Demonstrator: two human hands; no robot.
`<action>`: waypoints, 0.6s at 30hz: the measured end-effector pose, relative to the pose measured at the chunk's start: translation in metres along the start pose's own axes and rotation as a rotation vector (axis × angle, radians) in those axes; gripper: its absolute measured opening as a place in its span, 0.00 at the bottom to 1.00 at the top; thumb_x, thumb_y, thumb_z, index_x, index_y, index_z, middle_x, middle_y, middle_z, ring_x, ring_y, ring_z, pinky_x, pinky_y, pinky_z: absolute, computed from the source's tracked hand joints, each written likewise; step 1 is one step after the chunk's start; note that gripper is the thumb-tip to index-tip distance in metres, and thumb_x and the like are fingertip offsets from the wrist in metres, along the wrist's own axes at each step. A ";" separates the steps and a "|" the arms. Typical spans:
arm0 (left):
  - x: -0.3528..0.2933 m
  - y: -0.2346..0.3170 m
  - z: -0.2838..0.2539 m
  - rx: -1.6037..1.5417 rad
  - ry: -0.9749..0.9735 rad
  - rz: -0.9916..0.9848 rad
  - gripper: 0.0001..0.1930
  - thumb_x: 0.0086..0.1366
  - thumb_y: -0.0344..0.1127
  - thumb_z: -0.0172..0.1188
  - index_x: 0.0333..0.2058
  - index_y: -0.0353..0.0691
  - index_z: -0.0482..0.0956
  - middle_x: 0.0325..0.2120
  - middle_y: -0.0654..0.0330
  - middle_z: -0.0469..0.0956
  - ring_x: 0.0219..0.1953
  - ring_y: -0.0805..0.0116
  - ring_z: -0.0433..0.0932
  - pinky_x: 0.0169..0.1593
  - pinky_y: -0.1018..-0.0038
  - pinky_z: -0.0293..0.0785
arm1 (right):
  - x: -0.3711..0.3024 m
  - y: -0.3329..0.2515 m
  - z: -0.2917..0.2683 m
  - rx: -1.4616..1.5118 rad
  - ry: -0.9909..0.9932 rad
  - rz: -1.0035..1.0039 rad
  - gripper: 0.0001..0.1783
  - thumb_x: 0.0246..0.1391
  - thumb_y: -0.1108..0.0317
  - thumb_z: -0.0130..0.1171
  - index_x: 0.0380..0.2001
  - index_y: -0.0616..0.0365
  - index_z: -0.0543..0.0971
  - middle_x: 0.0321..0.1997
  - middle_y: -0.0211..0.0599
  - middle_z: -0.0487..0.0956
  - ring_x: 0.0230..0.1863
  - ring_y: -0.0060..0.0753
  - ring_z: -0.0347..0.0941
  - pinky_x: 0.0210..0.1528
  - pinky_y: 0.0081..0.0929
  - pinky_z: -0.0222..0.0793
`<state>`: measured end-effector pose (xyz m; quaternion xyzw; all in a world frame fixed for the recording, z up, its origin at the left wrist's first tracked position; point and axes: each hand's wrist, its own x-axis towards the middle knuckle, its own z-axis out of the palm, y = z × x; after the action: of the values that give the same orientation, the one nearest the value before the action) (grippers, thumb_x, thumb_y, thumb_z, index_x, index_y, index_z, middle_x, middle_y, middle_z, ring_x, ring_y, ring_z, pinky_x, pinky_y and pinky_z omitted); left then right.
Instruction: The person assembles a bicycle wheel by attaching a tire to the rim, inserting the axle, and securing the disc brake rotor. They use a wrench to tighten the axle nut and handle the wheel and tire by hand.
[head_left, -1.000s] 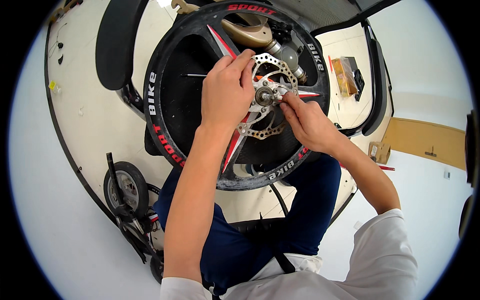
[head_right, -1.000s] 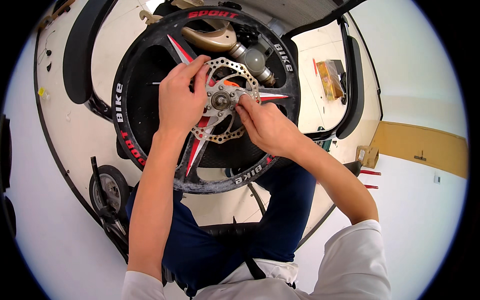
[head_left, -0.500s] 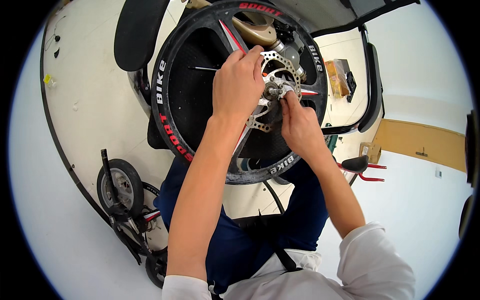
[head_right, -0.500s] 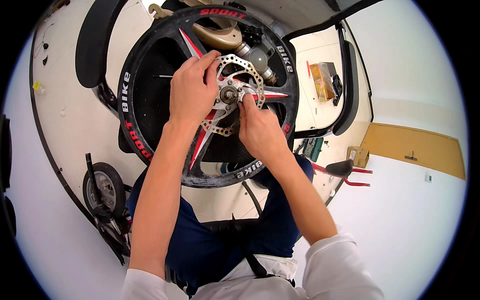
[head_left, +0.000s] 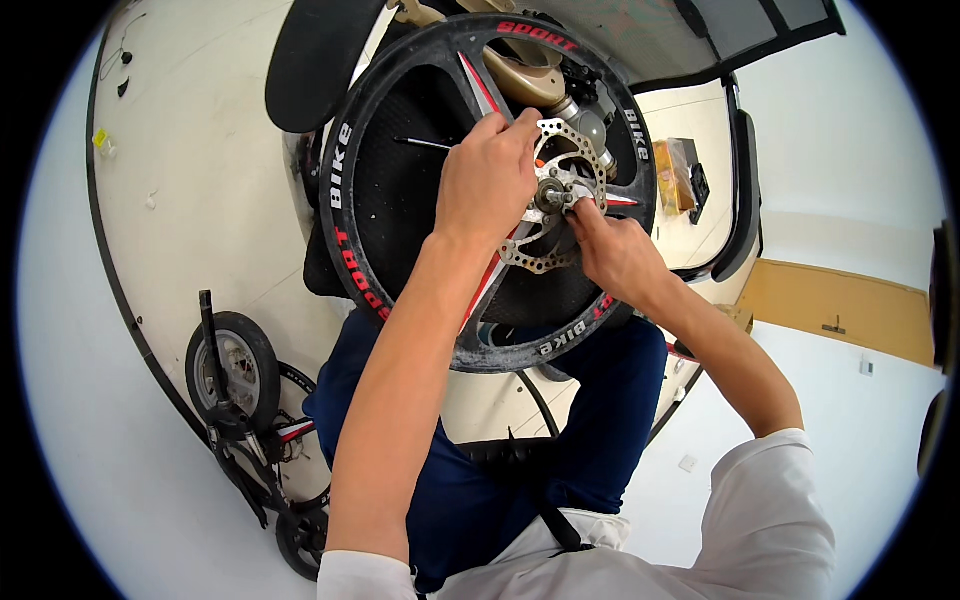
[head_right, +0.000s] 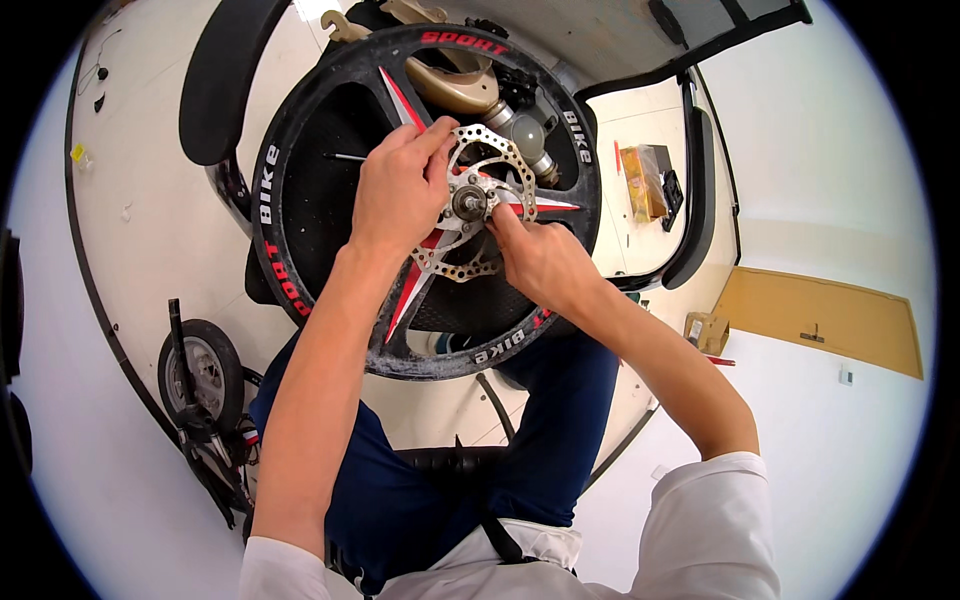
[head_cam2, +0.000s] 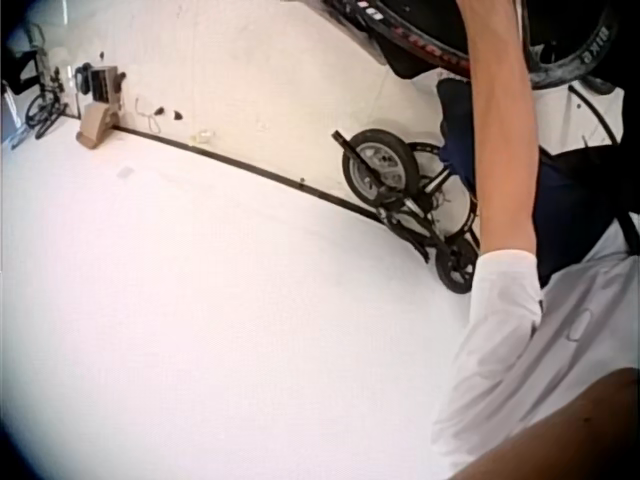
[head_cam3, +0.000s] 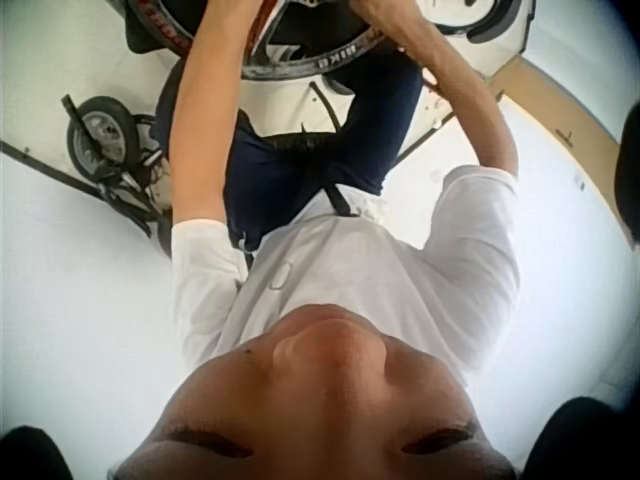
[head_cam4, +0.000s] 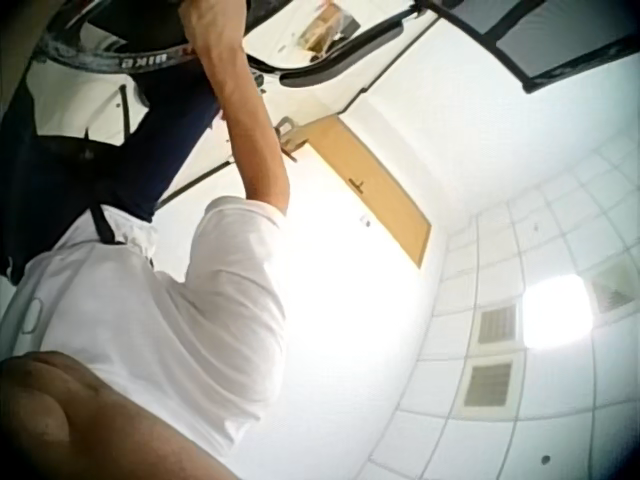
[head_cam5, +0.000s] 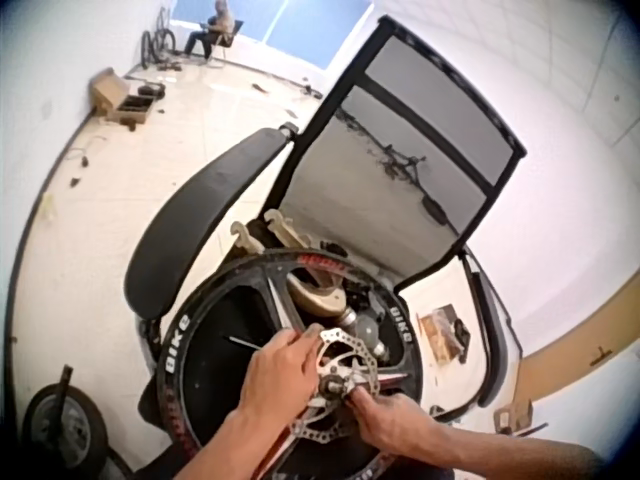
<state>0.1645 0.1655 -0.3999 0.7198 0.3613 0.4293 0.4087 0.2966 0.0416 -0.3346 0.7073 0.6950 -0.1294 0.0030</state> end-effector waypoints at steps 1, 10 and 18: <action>0.001 0.000 -0.001 0.005 -0.004 -0.007 0.11 0.64 0.31 0.56 0.44 0.39 0.81 0.25 0.50 0.75 0.29 0.50 0.77 0.34 0.61 0.73 | 0.001 0.000 -0.003 0.010 0.002 -0.010 0.09 0.59 0.74 0.51 0.42 0.60 0.66 0.21 0.54 0.75 0.23 0.59 0.73 0.25 0.49 0.67; -0.011 0.047 -0.025 0.152 -0.052 0.406 0.10 0.54 0.31 0.62 0.36 0.41 0.81 0.37 0.60 0.74 0.46 0.58 0.71 0.50 0.61 0.66 | -0.009 -0.008 0.006 0.399 0.222 0.021 0.23 0.47 0.75 0.54 0.46 0.72 0.62 0.25 0.59 0.75 0.25 0.63 0.74 0.29 0.50 0.70; -0.023 0.032 -0.006 0.140 -0.250 0.453 0.07 0.50 0.29 0.66 0.31 0.41 0.81 0.33 0.66 0.79 0.42 0.64 0.75 0.49 0.65 0.65 | -0.014 0.002 -0.005 0.514 0.151 0.063 0.22 0.39 0.77 0.54 0.39 0.66 0.60 0.25 0.49 0.72 0.23 0.47 0.70 0.27 0.33 0.66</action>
<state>0.1557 0.1345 -0.3766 0.8563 0.1663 0.3917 0.2928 0.2993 0.0284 -0.3279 0.7138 0.6151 -0.2484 -0.2244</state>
